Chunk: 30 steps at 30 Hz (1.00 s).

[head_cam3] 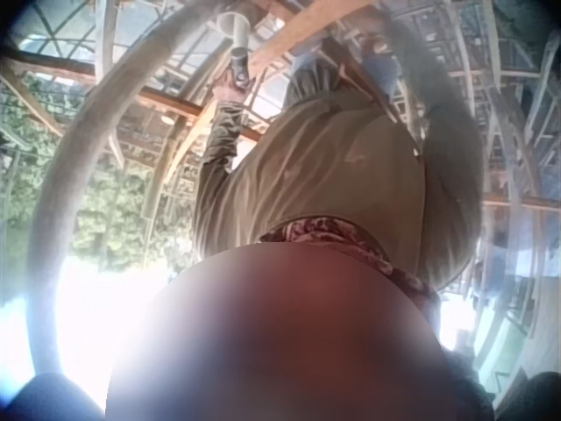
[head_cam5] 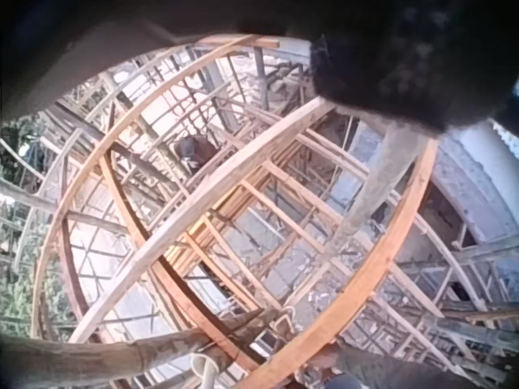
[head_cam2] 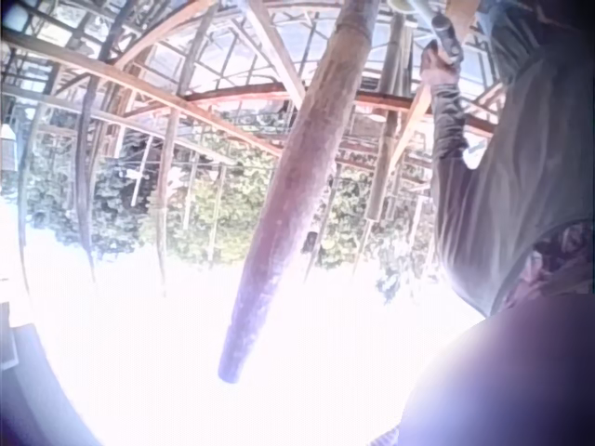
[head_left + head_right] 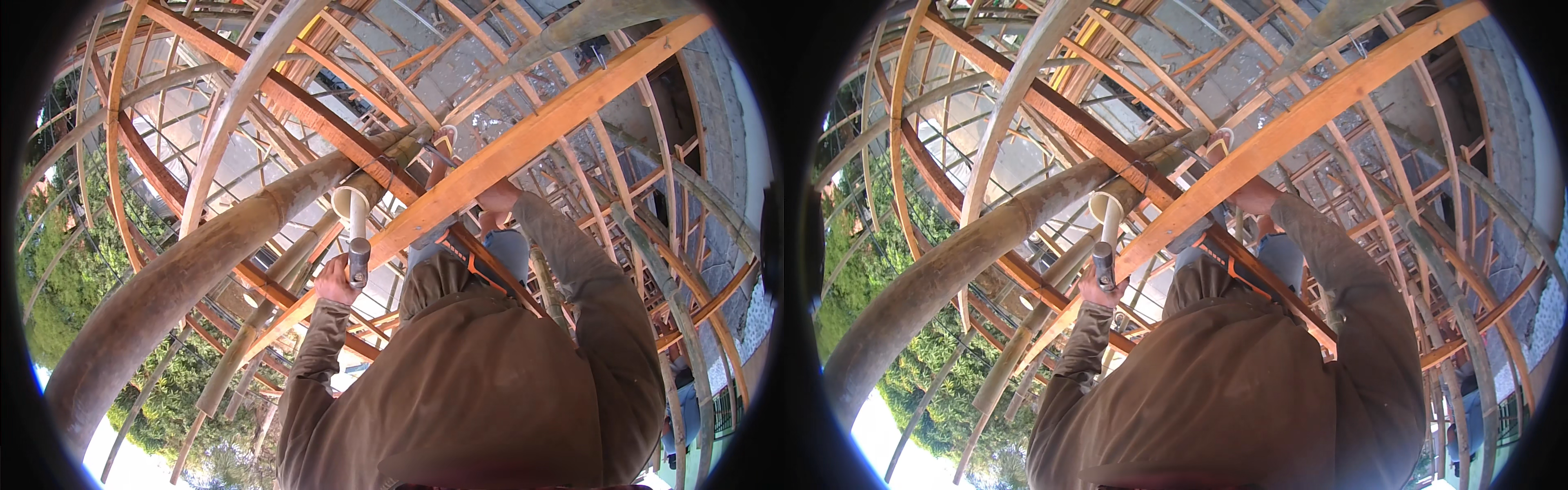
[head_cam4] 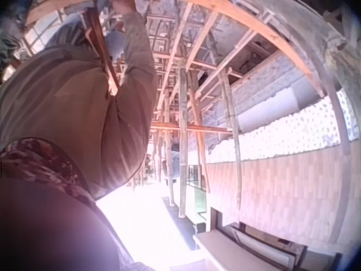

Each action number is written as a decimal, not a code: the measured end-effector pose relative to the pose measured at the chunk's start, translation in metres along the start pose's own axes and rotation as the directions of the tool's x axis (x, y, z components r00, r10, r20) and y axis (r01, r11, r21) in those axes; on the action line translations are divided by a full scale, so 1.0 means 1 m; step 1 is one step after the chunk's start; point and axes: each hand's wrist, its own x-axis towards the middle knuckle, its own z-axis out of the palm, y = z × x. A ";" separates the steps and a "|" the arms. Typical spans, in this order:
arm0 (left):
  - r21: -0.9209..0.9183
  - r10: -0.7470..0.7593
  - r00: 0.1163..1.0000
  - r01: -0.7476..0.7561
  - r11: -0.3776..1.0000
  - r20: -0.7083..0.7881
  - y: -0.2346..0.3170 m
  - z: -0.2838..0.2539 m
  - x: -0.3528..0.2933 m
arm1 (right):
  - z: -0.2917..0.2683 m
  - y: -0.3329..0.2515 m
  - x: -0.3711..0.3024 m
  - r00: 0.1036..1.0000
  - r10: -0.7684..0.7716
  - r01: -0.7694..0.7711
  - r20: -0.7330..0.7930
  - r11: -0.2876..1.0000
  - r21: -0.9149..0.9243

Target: The person is assembling a bamboo scaffolding structure. They use a hammer to secure bamboo poles and wooden planks together, adjusting and tightening connections throughout the process.

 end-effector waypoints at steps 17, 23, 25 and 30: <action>-0.028 -0.006 0.999 0.005 1.000 -0.036 0.004 -0.002 0.002 | -0.043 -0.038 -0.059 0.885 0.345 -0.403 0.312 0.233 0.885; 0.002 -0.026 1.000 0.026 1.000 -0.012 -0.006 0.009 -0.005 | -0.031 -0.034 -0.078 0.831 0.553 -0.306 0.055 0.372 0.876; -0.007 -0.014 0.999 0.014 1.000 -0.034 -0.010 0.013 -0.007 | -0.020 -0.027 -0.083 0.820 0.567 -0.229 -0.080 0.453 0.862; -0.018 -0.090 0.996 0.090 0.996 0.002 -0.013 0.015 -0.017 | 0.002 -0.015 -0.112 0.755 0.587 -0.172 -0.293 0.608 0.775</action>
